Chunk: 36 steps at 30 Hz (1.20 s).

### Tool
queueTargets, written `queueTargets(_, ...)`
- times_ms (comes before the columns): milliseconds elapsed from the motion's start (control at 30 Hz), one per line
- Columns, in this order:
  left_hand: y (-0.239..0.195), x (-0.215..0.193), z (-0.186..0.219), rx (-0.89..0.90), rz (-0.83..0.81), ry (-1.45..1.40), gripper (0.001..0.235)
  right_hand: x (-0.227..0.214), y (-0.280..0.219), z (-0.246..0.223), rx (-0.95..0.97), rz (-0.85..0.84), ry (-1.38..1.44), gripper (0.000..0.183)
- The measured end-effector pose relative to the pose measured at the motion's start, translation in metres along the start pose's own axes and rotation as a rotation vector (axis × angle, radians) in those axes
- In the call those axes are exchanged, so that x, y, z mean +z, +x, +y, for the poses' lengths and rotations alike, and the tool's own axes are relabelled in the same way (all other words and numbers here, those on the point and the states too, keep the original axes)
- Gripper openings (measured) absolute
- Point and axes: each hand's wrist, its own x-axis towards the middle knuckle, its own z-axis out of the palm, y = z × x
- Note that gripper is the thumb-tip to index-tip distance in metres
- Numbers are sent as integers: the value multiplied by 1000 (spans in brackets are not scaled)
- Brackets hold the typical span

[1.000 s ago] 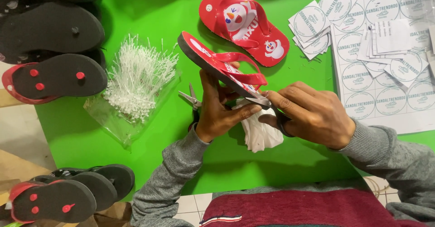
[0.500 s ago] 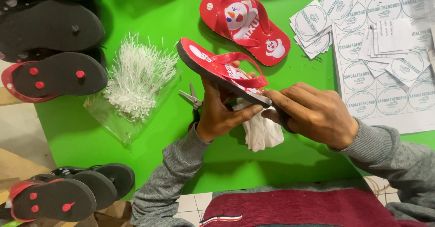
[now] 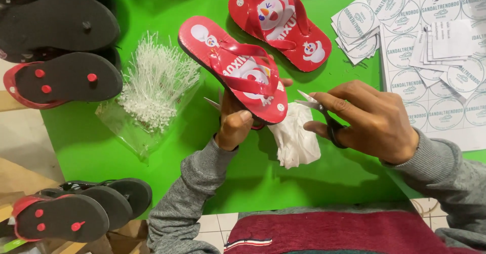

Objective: Trimming excess rubber material from the edges of newly manufactured flip-flops using scissors to finish the product.

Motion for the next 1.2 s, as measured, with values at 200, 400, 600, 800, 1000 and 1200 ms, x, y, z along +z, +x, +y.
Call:
queueTargets(200,2,9,8,29,4,-10,74,7,5,-8,-128,43,-15,41)
queueTargets(400,7,15,14,72,-38,83,59,12,8,-12,-188,107,-59,39)
queueTargets(600,6,12,12,-18,13,100,69,12,11,-12,-175,139,-105,35)
queueTargets(800,7,14,9,32,25,53,65,9,14,-10,-224,123,-6,30)
queueTargets(1000,7,15,11,-27,62,69,76,8,12,-9,-204,100,-37,41)
queueTargets(1200,8,18,12,9,51,117,65,7,12,-9,-226,95,-26,30)
